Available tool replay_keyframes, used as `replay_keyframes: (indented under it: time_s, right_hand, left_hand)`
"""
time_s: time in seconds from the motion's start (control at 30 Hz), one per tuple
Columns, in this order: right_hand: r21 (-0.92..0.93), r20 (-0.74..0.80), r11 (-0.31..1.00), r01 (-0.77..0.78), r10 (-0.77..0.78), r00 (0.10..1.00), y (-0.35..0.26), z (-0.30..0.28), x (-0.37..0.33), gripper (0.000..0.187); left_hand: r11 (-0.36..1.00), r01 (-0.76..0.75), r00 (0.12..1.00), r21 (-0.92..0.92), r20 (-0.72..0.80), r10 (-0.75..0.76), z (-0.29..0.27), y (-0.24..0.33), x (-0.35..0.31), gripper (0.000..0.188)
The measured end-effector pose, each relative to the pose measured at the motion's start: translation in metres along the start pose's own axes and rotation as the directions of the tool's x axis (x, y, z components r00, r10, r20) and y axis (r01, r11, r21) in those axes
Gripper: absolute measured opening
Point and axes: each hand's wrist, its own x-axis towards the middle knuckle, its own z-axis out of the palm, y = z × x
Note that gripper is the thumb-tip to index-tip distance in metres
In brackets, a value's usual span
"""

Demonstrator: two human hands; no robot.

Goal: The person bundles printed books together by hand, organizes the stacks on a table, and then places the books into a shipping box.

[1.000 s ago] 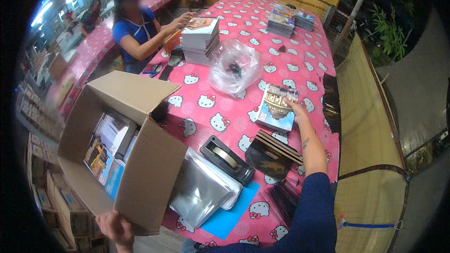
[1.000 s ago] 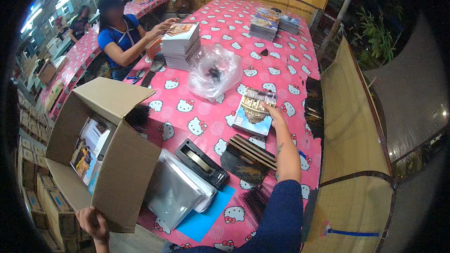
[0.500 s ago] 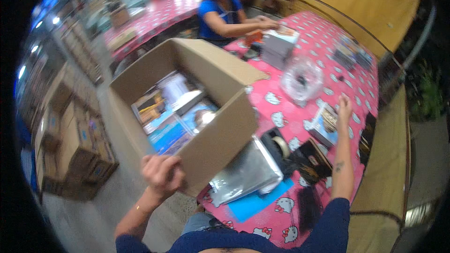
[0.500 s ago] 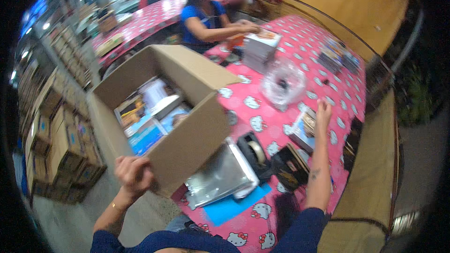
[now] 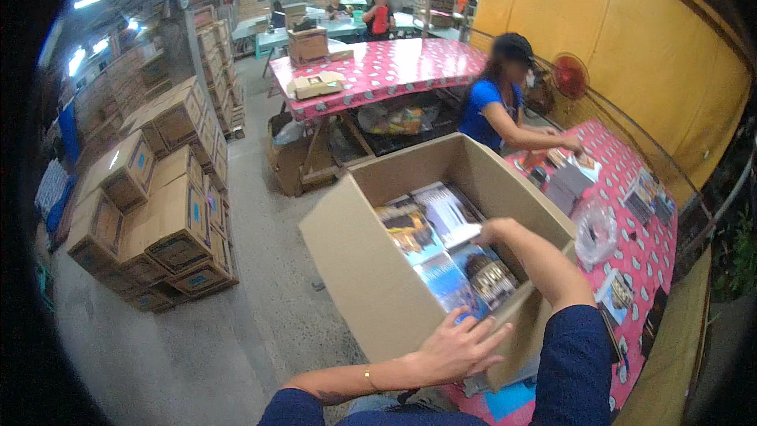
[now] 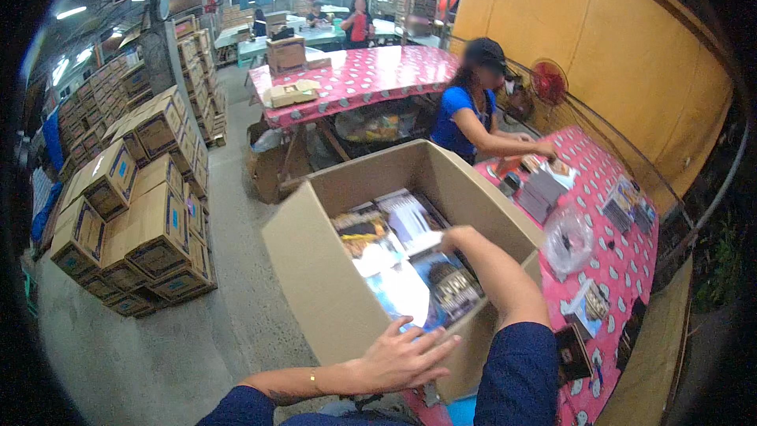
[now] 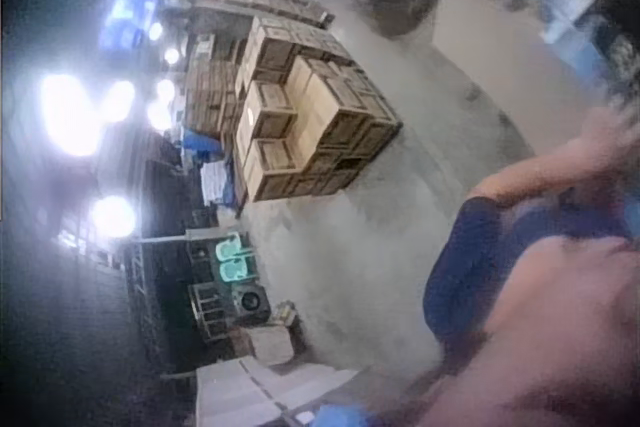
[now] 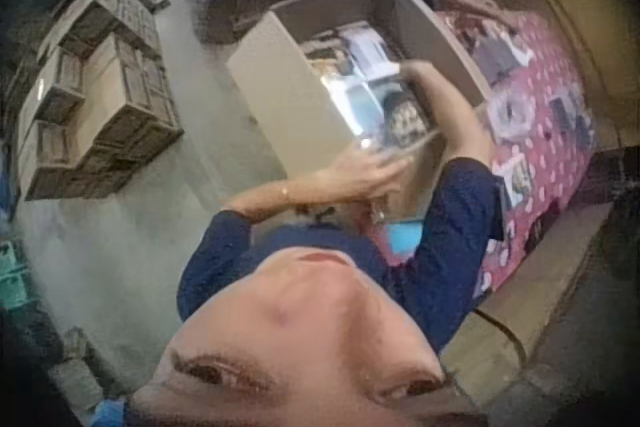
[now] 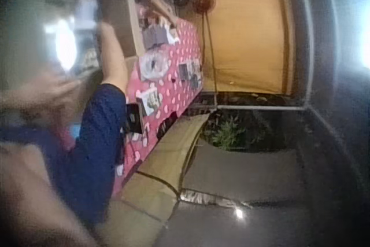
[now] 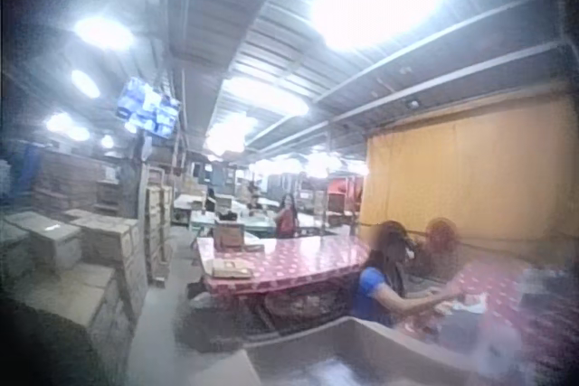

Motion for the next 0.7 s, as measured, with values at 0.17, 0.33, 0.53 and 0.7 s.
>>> replay_keyframes:
  time_s: [0.17,0.33,0.53,0.7]
  right_hand:
    - [0.380,0.184,0.925,0.005,-0.081,0.980,-0.104,0.001,-0.006,0.072]
    - [0.685,0.257,0.718,-0.121,-0.083,0.963,-0.103,0.022,-0.029,0.072]
    - [0.793,0.288,0.580,-0.186,-0.089,0.953,-0.101,0.024,-0.040,0.073]
    - [0.822,0.287,0.536,-0.190,-0.102,0.953,-0.102,0.016,-0.036,0.073]
  left_hand:
    - [0.989,0.147,0.987,-0.014,0.065,-0.146,-0.007,-0.043,-0.055,0.042]
    - [0.985,0.097,0.950,-0.139,0.307,-0.050,0.008,-0.053,-0.064,0.042]
    - [0.985,0.005,0.992,-0.171,-0.124,-0.026,0.013,-0.058,-0.062,0.032]
    - [0.994,-0.087,0.993,-0.063,-0.090,0.081,0.033,-0.063,-0.070,0.037]
